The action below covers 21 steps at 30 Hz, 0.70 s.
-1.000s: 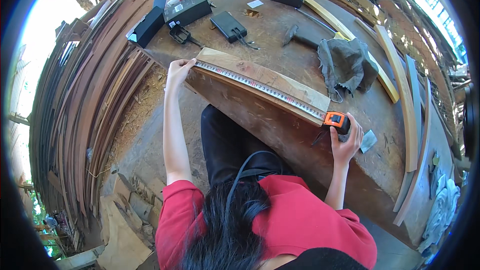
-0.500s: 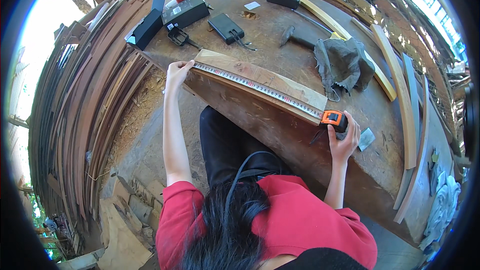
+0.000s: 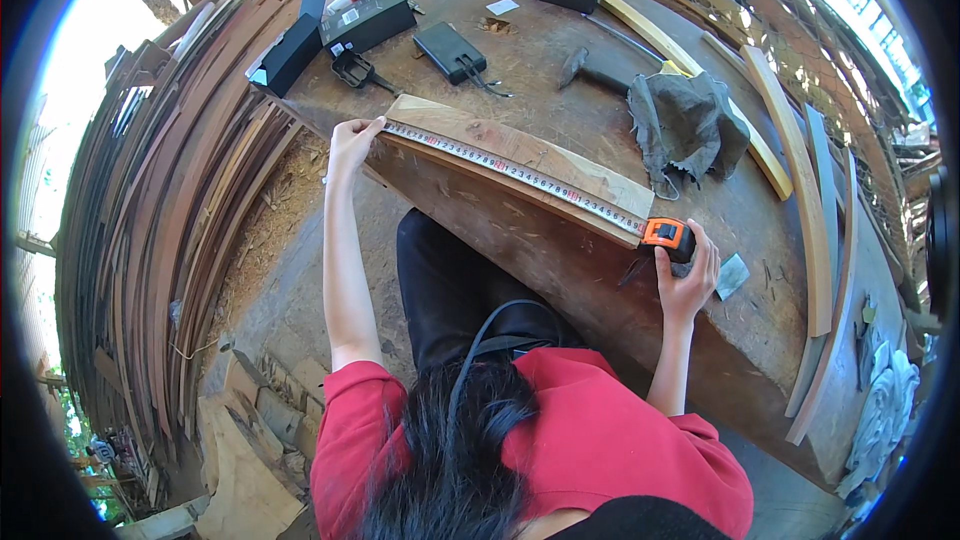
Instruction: The person measures a rectangular wooden plank with a tape measure and marks a point on it. They then use a hammer to repeatedly strike the marked area on the wood, creating a dent or indentation.
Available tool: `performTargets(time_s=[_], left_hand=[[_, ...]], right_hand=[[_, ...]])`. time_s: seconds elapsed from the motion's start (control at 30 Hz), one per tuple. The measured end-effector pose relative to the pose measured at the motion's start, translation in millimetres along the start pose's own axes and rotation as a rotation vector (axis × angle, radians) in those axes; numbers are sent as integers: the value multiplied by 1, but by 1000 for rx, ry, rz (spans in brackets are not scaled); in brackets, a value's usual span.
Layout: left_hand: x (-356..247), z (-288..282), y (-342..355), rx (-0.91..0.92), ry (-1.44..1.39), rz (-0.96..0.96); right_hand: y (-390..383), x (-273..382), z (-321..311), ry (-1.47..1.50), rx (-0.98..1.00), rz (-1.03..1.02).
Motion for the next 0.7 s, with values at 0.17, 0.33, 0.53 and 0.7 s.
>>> performTargets(time_s=[0.17, 0.33, 0.53, 0.7], left_hand=[[1, 2, 3, -13, -11, 29], [4, 2, 2, -7, -51, 10], [8, 3, 5, -6, -18, -15], [7, 3, 6, -21, -32, 2]], right_hand=[[0, 0, 0, -4, 2, 0], [0, 0, 0, -13, 5, 1], [0, -1, 1, -13, 9, 1], [1, 0, -1, -9, 3, 1]])
Point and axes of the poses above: each hand's wrist, its own y-axis towards the middle knuckle, its own z-axis out of the palm, x = y × z, the point moved 7 cm from there along y, towards the middle knuckle, and after that the axes turned 7 degrees about y, right-handed, at the moved point
